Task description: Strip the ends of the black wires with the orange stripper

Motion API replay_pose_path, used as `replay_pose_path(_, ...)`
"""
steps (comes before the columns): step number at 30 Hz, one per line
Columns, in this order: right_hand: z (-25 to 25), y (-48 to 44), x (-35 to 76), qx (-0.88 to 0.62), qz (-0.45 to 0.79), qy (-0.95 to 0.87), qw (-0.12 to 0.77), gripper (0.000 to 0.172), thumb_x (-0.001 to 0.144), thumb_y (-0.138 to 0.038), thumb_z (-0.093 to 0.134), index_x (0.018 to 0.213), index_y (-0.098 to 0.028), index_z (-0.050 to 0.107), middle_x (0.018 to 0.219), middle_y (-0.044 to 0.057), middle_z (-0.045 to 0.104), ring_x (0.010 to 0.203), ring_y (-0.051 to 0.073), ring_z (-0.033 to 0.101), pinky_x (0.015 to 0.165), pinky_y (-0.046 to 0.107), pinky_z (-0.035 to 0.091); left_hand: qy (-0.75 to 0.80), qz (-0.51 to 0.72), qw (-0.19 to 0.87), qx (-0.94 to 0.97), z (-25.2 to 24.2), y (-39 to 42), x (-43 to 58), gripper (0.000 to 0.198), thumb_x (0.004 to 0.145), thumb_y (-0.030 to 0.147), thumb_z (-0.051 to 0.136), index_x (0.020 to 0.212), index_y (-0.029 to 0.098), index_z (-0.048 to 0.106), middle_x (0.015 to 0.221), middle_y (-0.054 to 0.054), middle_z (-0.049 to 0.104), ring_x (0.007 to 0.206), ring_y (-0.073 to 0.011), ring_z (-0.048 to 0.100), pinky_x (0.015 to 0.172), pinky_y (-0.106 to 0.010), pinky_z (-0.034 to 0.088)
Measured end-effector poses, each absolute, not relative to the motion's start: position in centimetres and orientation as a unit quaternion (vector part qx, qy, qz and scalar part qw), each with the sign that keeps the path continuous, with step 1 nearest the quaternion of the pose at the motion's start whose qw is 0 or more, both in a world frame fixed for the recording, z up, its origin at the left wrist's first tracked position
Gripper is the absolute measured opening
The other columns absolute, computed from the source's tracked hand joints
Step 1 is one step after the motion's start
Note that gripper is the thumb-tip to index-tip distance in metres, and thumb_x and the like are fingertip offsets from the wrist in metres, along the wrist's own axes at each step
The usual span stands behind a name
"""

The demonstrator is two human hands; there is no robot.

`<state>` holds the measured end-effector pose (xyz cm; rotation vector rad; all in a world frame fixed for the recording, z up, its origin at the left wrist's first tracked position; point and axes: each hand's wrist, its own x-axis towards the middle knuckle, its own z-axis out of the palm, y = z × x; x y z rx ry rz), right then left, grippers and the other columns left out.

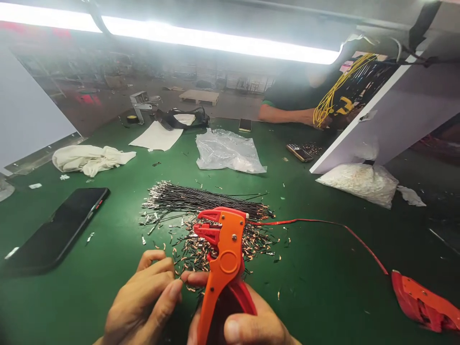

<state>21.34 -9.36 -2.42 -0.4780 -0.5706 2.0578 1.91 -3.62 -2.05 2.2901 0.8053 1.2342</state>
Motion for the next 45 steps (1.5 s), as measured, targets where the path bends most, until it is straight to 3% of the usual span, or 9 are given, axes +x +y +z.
replay_pose_path(6,-2.1,-9.7,20.9,-0.184,0.836,-0.222,0.468,0.044,0.075,-0.024,0.079,0.117,-0.019,0.067,0.098,0.006,0.075,0.087,0.020,0.073,0.083,0.038,0.052,0.324,0.448,0.235,0.799,-1.1,-3.4,1.3,0.029,0.094,0.002,0.042,0.073,0.021,0.043,0.061,0.004,0.044,0.060,-0.0128,0.045,0.063,-0.029,0.041)
replay_pose_path(15,-1.0,-9.5,21.1,-0.238,0.792,-0.173,0.535,0.058,0.068,-0.002,0.060,0.119,-0.028,0.070,0.115,0.004,0.078,0.111,0.022,0.069,0.102,0.038,0.048,0.194,0.520,0.179,0.812,-1.6,-3.9,2.7,0.036,0.103,0.021,0.039,0.071,0.018,0.054,0.061,-0.002,0.059,0.056,-0.0141,0.049,0.053,-0.027,0.041)
replay_pose_path(18,-0.8,-9.4,21.6,-0.269,0.762,-0.180,0.561,0.059,0.072,-0.002,0.061,0.121,-0.034,0.069,0.124,0.002,0.076,0.119,0.019,0.066,0.105,0.035,0.046,0.195,0.459,0.187,0.846,-1.8,-4.1,3.2,0.040,0.104,0.028,0.042,0.069,0.017,0.059,0.076,-0.006,0.064,0.076,-0.0165,0.058,0.068,-0.028,0.051)
replay_pose_path(24,-1.2,-9.7,21.9,-0.280,0.761,-0.188,0.554,0.066,0.066,-0.004,0.064,0.124,-0.036,0.066,0.130,-0.002,0.074,0.125,0.016,0.062,0.114,0.036,0.037,0.217,0.495,0.211,0.815,-3.2,-5.5,4.0,0.036,0.100,0.035,0.052,0.068,0.020,0.059,0.105,-0.007,0.061,0.101,-0.0192,0.062,0.090,-0.031,0.055)
replay_pose_path(26,-1.3,-9.8,21.9,-0.283,0.767,-0.192,0.543,0.066,0.065,-0.005,0.063,0.124,-0.036,0.066,0.132,-0.003,0.073,0.125,0.017,0.062,0.113,0.038,0.038,0.261,0.445,0.280,0.810,-3.6,-5.6,3.8,0.016,0.096,0.037,0.059,0.091,0.022,0.065,0.103,-0.007,0.065,0.089,-0.0169,0.066,0.077,-0.024,0.060)
replay_pose_path(28,-1.4,-9.9,22.0,-0.287,0.765,-0.203,0.539,0.067,0.066,-0.006,0.063,0.126,-0.036,0.065,0.134,-0.002,0.072,0.128,0.019,0.060,0.112,0.041,0.039,0.283,0.391,0.320,0.815,-3.9,-5.5,3.6,0.017,0.094,0.036,0.060,0.102,0.021,0.066,0.096,-0.006,0.068,0.074,-0.0140,0.067,0.060,-0.018,0.058)
replay_pose_path(33,-1.4,-9.7,21.8,-0.239,0.780,-0.216,0.536,0.061,0.073,-0.011,0.069,0.128,-0.037,0.065,0.134,0.000,0.072,0.131,0.021,0.058,0.115,0.042,0.037,0.237,0.342,0.202,0.887,-3.6,-5.0,3.4,0.036,0.097,0.035,0.054,0.064,0.021,0.061,0.069,0.000,0.060,0.056,-0.0109,0.054,0.045,-0.017,0.042)
replay_pose_path(40,-0.7,-9.6,21.8,-0.211,0.803,-0.191,0.523,0.054,0.079,-0.015,0.071,0.127,-0.038,0.067,0.136,0.000,0.070,0.134,0.023,0.057,0.115,0.040,0.039,0.217,0.280,0.100,0.930,-3.2,-5.1,3.0,0.036,0.097,0.023,0.052,0.061,0.018,0.055,0.061,0.003,0.051,0.053,-0.0095,0.048,0.048,-0.021,0.037)
replay_pose_path(45,-0.1,-9.7,21.6,-0.225,0.801,-0.188,0.522,0.061,0.071,-0.008,0.067,0.125,-0.036,0.068,0.133,0.000,0.073,0.131,0.022,0.060,0.115,0.040,0.038,0.225,0.321,0.046,0.919,-3.1,-4.9,3.3,0.048,0.100,0.025,0.042,0.054,0.018,0.050,0.053,0.003,0.047,0.046,-0.0094,0.046,0.043,-0.024,0.033)
